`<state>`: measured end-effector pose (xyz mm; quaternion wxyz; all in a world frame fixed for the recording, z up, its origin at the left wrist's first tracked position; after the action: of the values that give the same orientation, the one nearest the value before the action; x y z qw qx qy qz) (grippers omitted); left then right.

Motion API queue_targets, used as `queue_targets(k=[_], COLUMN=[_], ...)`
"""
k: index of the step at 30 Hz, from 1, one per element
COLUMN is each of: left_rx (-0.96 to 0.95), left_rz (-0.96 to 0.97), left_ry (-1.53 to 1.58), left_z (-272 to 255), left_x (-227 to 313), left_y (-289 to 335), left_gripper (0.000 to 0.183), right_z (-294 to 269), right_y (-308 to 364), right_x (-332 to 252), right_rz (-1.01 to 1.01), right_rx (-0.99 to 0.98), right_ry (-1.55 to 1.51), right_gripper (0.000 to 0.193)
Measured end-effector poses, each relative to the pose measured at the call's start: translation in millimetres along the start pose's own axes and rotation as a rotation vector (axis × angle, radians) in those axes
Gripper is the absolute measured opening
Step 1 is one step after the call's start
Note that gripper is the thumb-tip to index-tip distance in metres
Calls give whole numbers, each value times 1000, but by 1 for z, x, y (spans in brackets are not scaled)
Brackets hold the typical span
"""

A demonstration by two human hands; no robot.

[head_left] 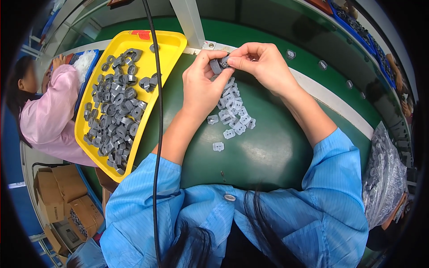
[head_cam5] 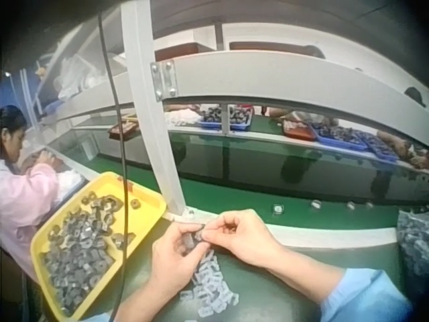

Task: The person assembles components by picking up circular plastic pieces and small white parts, fitting them together by hand, and placing the assembled units onto a conveyor track.

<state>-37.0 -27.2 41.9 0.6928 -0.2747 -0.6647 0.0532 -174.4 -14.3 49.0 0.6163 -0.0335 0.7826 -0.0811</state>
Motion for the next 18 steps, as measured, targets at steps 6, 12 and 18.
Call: queue_targets(k=[6, 12, 18], left_rx=[59, -144, -230], left_rz=[153, 198, 359], left_ry=[-119, -398, -400], left_z=[-1, 8, 9], left_x=[13, 23, 36], left_y=[1, 2, 1], left_gripper=[29, 32, 30], right_z=[-4, -1, 2], right_y=[-2, -3, 3], right_x=[0, 14, 7], right_rz=[9, 135, 275], right_rx=[9, -224, -392], right_ry=[3, -299, -220], right_gripper=[23, 17, 12])
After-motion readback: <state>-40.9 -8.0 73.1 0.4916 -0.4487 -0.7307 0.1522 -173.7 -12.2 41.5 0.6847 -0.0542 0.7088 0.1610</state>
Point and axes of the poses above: each hand's wrist, its own y-axis away from the middle knuckle, its own z-axis out of the palm, x = y × z, the point moved 8 cm from there along -y, towards the middle knuckle, and after that the axes turned 4 degrees about -y, right-handed, at the moved point
